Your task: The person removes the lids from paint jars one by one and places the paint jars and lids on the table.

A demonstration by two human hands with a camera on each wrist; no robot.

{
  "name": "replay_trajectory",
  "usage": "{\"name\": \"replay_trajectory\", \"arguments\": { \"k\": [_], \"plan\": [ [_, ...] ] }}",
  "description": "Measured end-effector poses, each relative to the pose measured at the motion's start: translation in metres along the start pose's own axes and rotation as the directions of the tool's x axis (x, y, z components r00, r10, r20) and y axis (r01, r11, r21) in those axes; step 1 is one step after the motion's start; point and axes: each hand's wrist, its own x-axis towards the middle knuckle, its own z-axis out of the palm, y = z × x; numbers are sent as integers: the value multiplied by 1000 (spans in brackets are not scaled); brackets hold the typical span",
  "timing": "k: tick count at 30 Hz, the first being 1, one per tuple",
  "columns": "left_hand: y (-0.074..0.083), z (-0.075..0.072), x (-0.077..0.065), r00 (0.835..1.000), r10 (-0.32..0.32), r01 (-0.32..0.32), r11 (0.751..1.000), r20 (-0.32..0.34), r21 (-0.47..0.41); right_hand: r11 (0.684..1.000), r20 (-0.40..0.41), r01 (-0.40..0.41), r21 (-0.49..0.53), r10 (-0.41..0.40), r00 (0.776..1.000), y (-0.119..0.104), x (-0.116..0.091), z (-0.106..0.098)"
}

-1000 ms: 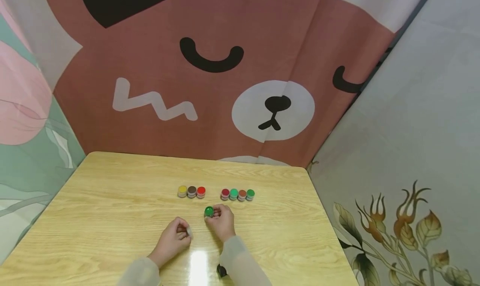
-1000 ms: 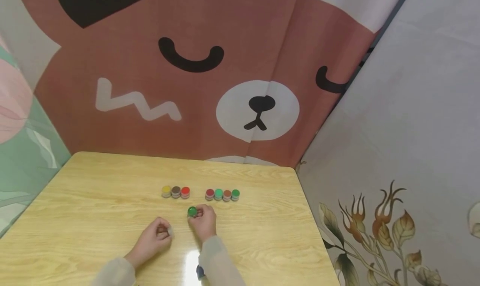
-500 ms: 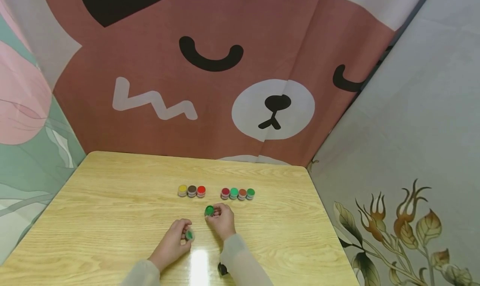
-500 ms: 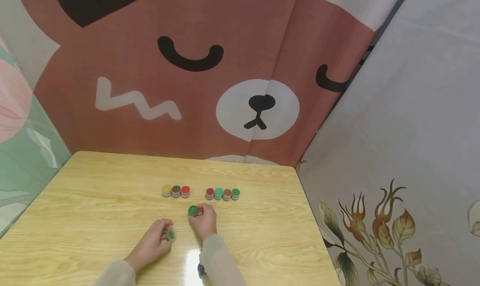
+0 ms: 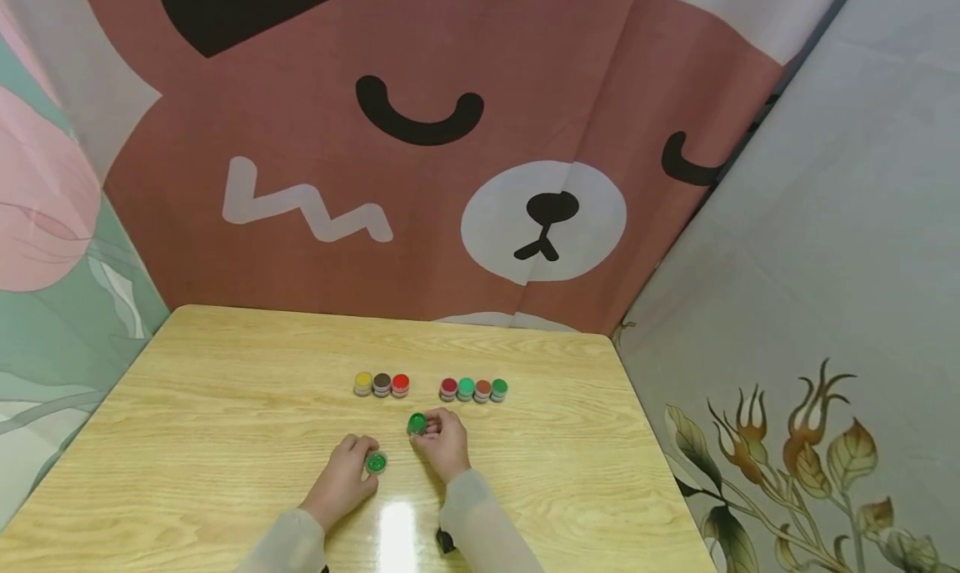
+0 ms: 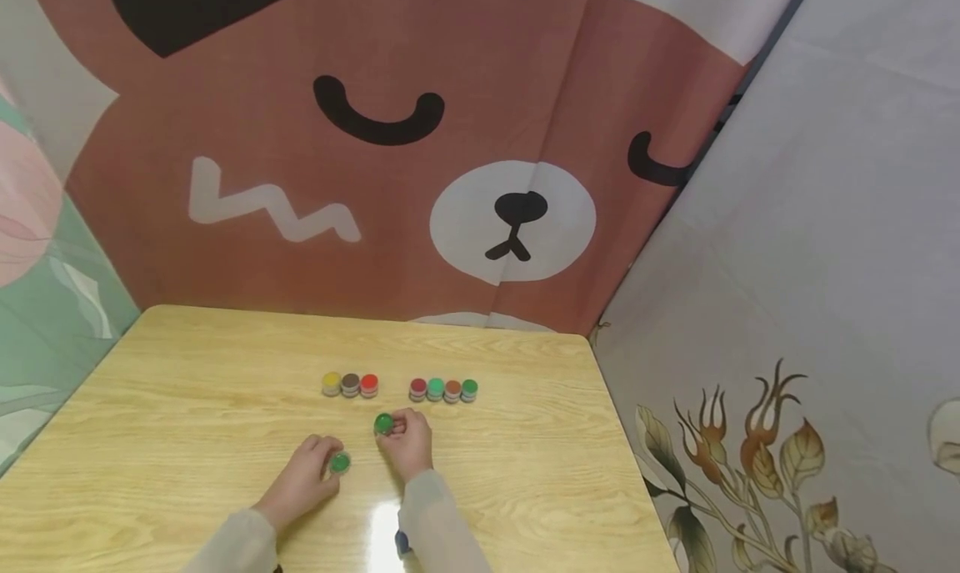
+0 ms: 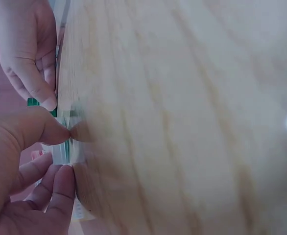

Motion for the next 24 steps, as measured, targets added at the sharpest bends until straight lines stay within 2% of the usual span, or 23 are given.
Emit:
{"name": "replay_trajectory", "arguments": {
  "k": [9,24],
  "plan": [
    [-3,-1,1,1000,-28,29,999,8,-34,1000,-2,-4,24,4,1000,2,0,1],
    [-2,-3,-1,1000,-26,27,996,15,-86,1000,4,0,1,0,1000,2,-1,3]
  ]
}}
